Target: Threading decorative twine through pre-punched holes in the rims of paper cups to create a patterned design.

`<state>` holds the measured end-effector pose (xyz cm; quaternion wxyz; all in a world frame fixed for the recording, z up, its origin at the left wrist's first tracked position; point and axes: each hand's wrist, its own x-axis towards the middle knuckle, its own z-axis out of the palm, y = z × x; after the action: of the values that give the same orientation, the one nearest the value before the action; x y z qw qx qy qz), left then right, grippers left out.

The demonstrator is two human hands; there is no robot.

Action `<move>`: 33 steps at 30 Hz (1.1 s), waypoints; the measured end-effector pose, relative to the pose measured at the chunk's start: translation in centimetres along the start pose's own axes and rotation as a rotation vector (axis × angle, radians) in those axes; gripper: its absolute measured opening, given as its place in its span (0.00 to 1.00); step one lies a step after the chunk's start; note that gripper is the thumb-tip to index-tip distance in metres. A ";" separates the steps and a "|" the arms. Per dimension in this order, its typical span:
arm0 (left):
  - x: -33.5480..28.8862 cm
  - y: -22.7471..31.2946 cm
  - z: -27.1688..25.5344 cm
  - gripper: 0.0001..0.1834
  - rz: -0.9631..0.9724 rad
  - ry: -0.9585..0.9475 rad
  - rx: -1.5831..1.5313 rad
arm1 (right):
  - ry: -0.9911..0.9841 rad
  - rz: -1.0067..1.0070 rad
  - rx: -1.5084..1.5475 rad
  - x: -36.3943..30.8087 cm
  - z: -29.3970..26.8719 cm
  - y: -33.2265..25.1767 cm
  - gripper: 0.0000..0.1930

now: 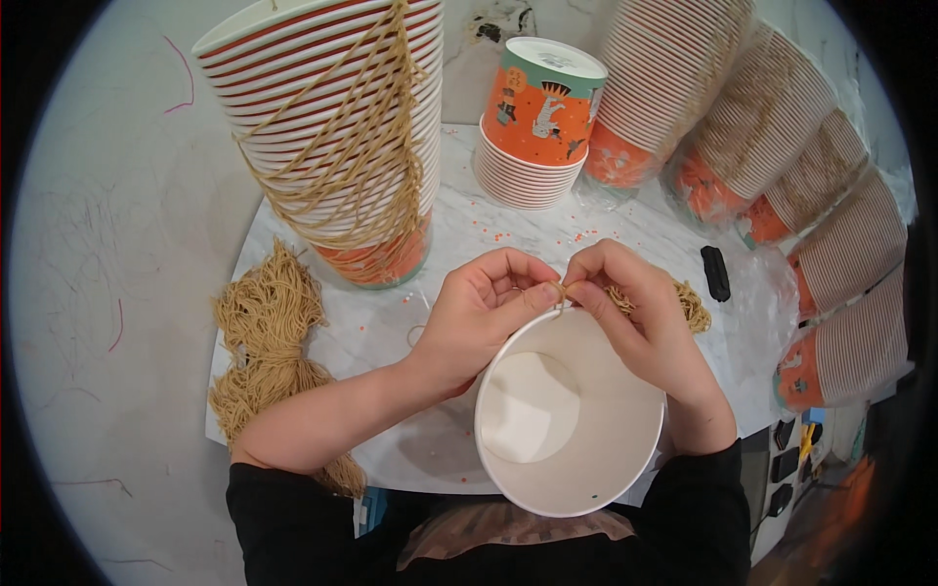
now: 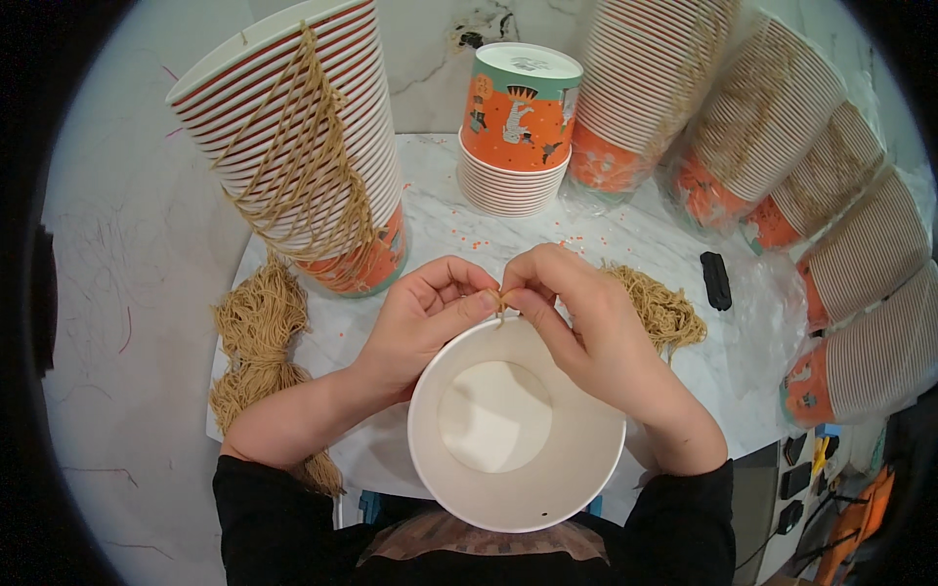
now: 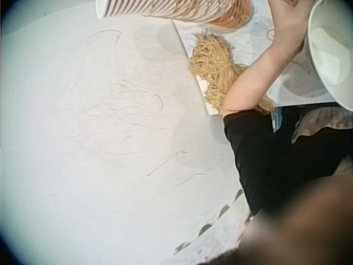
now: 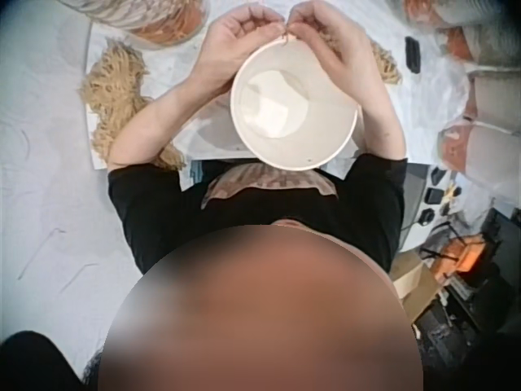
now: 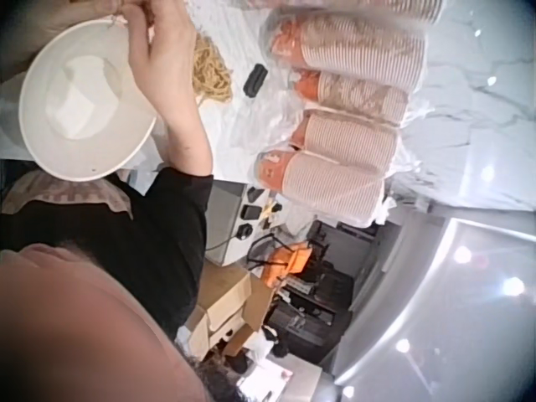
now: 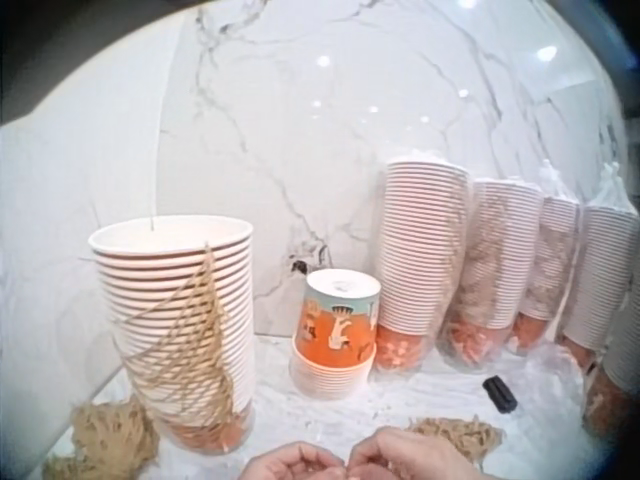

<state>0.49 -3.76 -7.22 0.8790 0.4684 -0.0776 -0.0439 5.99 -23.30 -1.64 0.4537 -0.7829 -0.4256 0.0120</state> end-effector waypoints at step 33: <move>-0.4 -0.4 0.1 0.08 0.143 0.119 0.350 | 0.058 0.025 -0.139 -0.8 0.3 -1.2 0.06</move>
<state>0.09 -4.01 -7.54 0.7882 0.6090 -0.0649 0.0605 4.59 -23.38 -1.20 0.4103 -0.8177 -0.4023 -0.0347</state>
